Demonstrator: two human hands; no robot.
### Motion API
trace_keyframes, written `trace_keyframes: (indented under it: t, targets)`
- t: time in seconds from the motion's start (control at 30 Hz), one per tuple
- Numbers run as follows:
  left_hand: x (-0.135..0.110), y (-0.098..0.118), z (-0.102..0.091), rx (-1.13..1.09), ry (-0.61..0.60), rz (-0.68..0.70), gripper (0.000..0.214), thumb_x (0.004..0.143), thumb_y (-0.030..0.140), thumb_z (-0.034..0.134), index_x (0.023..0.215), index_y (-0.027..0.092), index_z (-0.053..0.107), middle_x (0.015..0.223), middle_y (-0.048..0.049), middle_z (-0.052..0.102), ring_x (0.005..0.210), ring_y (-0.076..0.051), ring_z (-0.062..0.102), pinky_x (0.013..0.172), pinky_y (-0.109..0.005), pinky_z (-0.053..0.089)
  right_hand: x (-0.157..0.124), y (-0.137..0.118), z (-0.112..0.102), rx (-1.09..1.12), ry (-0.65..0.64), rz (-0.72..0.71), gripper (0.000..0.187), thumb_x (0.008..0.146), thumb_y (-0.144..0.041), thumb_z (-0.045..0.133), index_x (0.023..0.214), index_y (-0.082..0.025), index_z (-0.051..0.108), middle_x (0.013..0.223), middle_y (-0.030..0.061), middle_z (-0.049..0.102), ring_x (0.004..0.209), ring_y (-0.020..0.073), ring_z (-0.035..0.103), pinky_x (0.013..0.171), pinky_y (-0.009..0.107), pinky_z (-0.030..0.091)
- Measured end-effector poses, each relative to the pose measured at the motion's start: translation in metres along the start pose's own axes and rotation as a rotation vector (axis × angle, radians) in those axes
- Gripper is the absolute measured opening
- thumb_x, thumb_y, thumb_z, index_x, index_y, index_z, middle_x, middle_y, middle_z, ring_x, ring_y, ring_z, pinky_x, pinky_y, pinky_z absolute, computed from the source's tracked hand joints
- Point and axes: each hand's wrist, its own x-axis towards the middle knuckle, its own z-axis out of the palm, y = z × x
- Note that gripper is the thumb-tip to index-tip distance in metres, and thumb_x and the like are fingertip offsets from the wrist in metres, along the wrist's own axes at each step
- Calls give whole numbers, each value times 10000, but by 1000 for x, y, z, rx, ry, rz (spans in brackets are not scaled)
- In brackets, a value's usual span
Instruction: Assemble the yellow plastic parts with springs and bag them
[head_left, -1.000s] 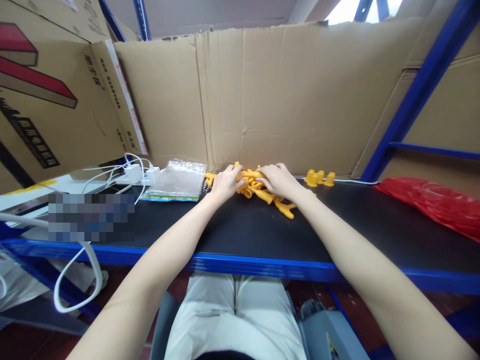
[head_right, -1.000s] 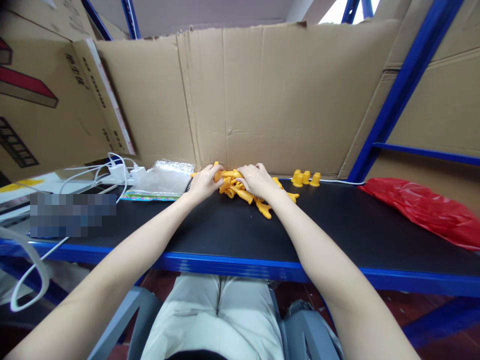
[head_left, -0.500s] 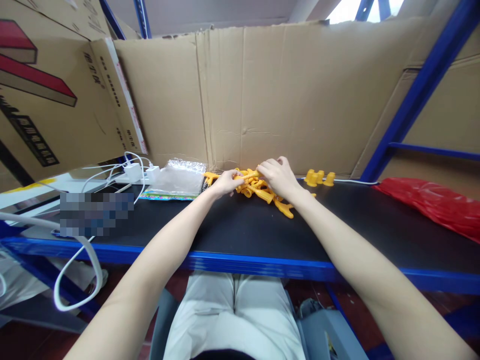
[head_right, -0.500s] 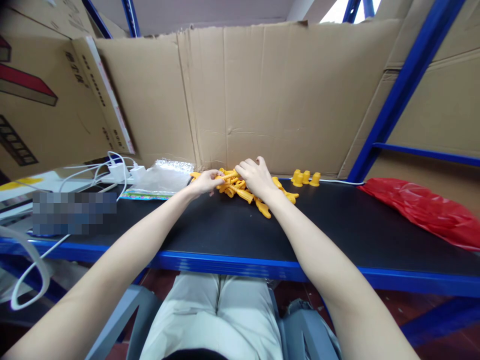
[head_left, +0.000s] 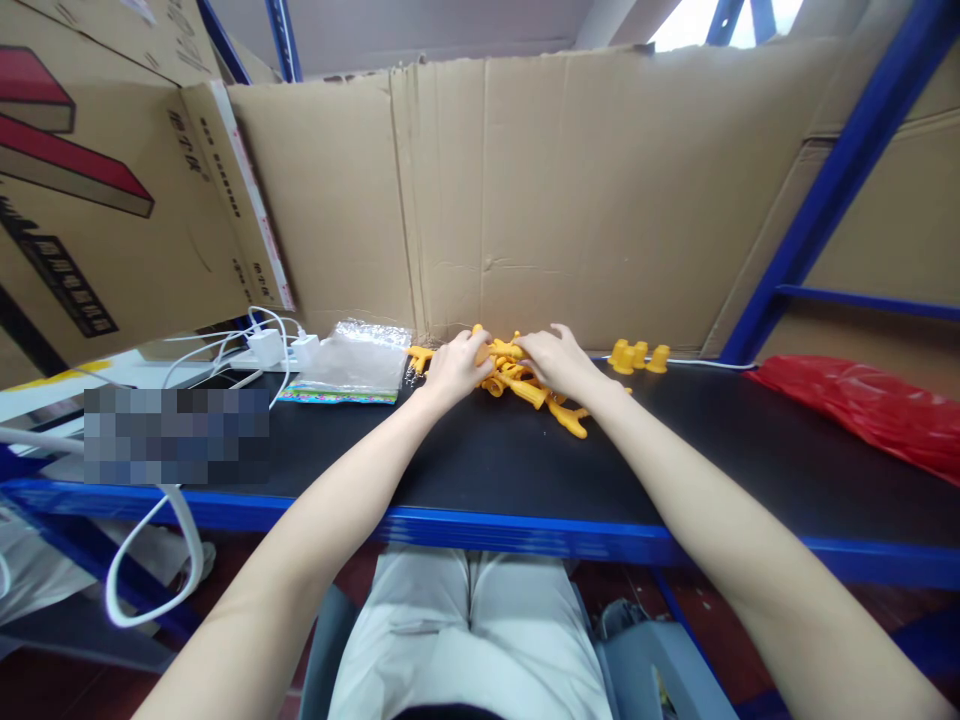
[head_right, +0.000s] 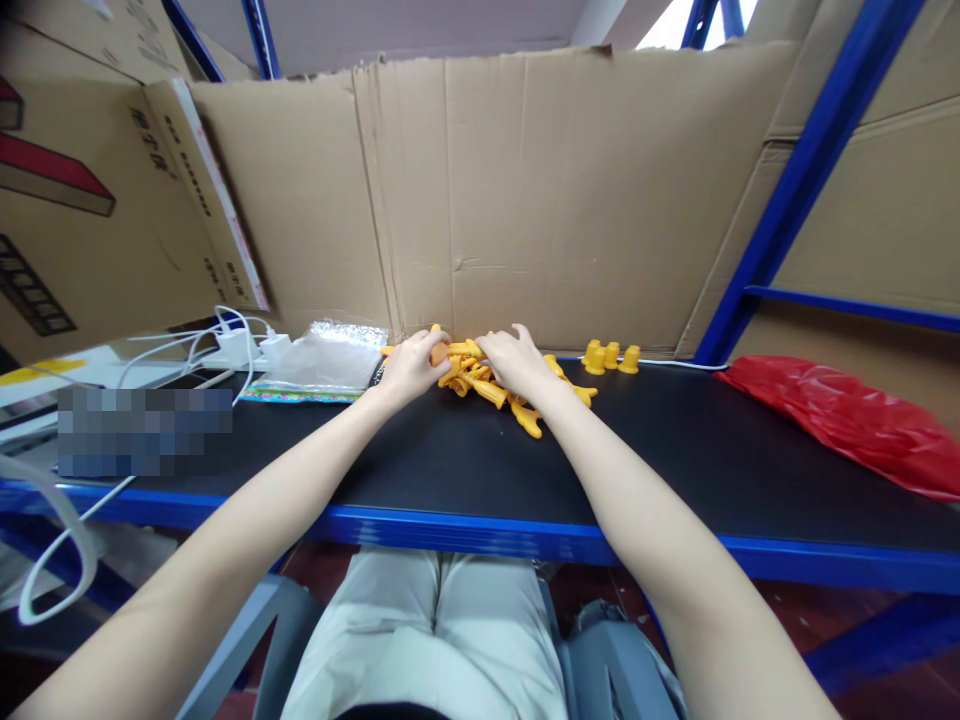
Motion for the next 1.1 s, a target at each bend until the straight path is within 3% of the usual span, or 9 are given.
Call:
trace_keyframes:
  t: [0.17, 0.37, 0.57, 0.73, 0.93, 1.1]
  targets:
    - [1, 3, 0, -25, 18, -22, 276, 740, 232, 560, 1012, 205, 596, 943, -57, 618, 850, -193, 589, 751, -293, 435, 0, 2, -4, 14, 40, 35, 224, 862, -138, 389, 1001, -159, 564, 913, 90, 639, 904, 212, 533, 949, 430, 236]
    - [6, -4, 7, -254, -73, -224, 234, 674, 287, 602, 872, 173, 648, 699, -12, 623, 655, -145, 556, 624, -250, 423, 4, -5, -16, -117, 126, 57, 262, 821, -66, 337, 934, -178, 545, 918, 89, 610, 903, 216, 492, 958, 432, 220]
    - [6, -5, 7, -197, -75, -196, 272, 662, 340, 612, 867, 174, 682, 682, -25, 628, 666, -165, 558, 622, -268, 419, 5, -2, -16, -106, 170, 93, 287, 807, -53, 317, 953, -168, 536, 911, 102, 608, 920, 229, 491, 977, 446, 201]
    - [8, -16, 11, -157, -76, -227, 305, 661, 347, 617, 891, 167, 703, 713, -47, 649, 712, -190, 583, 651, -281, 430, -2, 15, -10, -36, 152, 139, 276, 786, -84, 384, 1011, -147, 529, 923, 106, 616, 883, 233, 502, 904, 411, 271]
    - [12, -38, 15, -160, 29, -282, 258, 718, 310, 550, 872, 176, 706, 727, -48, 665, 709, -181, 592, 651, -267, 425, -14, 47, -7, 9, 293, 408, 251, 828, -283, 493, 1022, -138, 560, 984, 136, 601, 918, 258, 493, 839, 401, 297]
    - [17, -56, 20, -195, 115, -344, 258, 688, 175, 517, 881, 156, 688, 721, -31, 657, 687, -162, 589, 639, -252, 432, -43, 87, -2, -44, 344, 810, 385, 812, -458, 530, 986, -132, 638, 1052, 195, 573, 1000, 307, 473, 801, 416, 322]
